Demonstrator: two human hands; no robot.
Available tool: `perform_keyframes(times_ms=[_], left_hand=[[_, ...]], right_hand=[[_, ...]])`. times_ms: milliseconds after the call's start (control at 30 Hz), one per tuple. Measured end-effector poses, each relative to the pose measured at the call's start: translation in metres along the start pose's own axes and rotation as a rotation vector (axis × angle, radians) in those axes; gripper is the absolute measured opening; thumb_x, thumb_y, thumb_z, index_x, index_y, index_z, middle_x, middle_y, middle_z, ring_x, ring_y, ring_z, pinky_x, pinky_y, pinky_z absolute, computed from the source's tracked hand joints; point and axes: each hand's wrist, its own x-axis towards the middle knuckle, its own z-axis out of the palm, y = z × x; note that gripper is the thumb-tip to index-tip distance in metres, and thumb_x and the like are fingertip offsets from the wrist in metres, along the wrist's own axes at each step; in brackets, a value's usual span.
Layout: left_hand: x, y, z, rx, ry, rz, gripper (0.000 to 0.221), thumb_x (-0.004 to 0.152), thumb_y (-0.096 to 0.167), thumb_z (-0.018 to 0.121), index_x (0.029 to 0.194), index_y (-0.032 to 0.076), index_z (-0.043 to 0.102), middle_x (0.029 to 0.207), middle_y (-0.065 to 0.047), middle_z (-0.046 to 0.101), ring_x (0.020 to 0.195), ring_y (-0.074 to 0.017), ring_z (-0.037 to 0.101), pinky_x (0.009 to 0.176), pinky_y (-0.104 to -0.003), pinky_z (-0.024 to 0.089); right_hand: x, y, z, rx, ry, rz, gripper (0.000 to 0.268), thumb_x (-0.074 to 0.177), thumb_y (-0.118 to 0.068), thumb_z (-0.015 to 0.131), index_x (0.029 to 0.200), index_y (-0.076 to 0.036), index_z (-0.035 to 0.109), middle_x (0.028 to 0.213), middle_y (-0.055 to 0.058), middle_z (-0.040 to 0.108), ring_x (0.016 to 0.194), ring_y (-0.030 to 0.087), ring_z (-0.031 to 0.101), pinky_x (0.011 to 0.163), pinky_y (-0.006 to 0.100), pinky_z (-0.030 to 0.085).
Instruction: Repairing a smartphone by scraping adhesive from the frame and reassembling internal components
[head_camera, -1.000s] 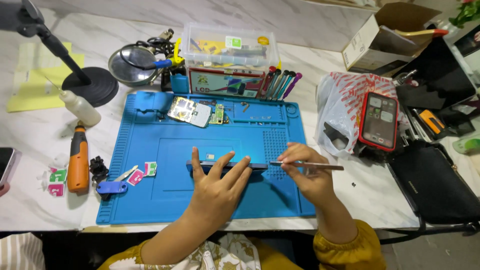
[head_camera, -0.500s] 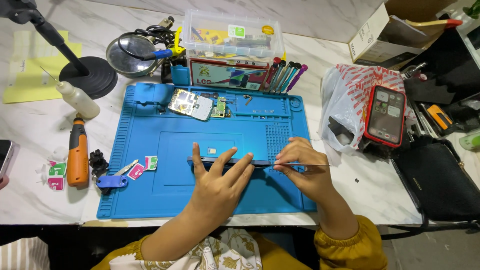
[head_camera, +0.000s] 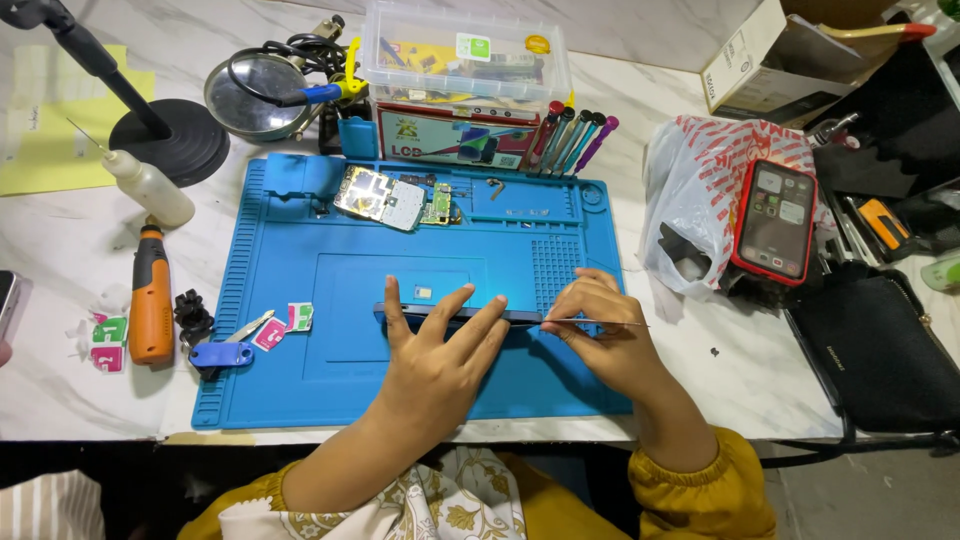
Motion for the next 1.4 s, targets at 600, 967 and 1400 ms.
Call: perform_keyframes(times_ms=[600, 967, 1400], left_hand=[[-0.004, -0.001, 0.003, 0.000, -0.011, -0.010, 0.019, 0.098, 0.008, 0.064, 0.114, 0.013, 0.074, 0.132, -0.003, 0.070, 0.122, -0.0374, 0.064, 0.107, -0.084, 0.014], [-0.002, 0.002, -0.002, -0.031, 0.013, -0.020, 0.010, 0.098, 0.010, 0.064, 0.101, 0.017, 0.071, 0.127, -0.002, 0.071, 0.119, -0.0365, 0.065, 0.110, -0.079, 0.015], [-0.005, 0.001, -0.010, -0.163, -0.087, -0.046, 0.023, 0.084, 0.002, 0.073, 0.099, 0.019, 0.069, 0.133, -0.011, 0.060, 0.127, -0.0422, 0.058, 0.107, -0.085, 0.010]], right_hand=[[-0.025, 0.041, 0.021, 0.319, 0.016, 0.260, 0.022, 0.091, -0.012, 0.076, 0.081, -0.018, 0.058, 0.082, -0.001, 0.067, 0.081, 0.014, 0.067, 0.118, 0.052, 0.036], [-0.025, 0.027, 0.023, 0.231, 0.044, 0.244, 0.017, 0.092, -0.014, 0.075, 0.079, -0.017, 0.063, 0.081, -0.002, 0.068, 0.082, 0.016, 0.067, 0.110, 0.047, 0.043], [-0.031, 0.035, 0.034, -0.060, -0.002, 0.274, 0.023, 0.085, -0.015, 0.079, 0.072, -0.014, 0.060, 0.069, -0.003, 0.059, 0.074, 0.019, 0.057, 0.080, 0.036, 0.042]])
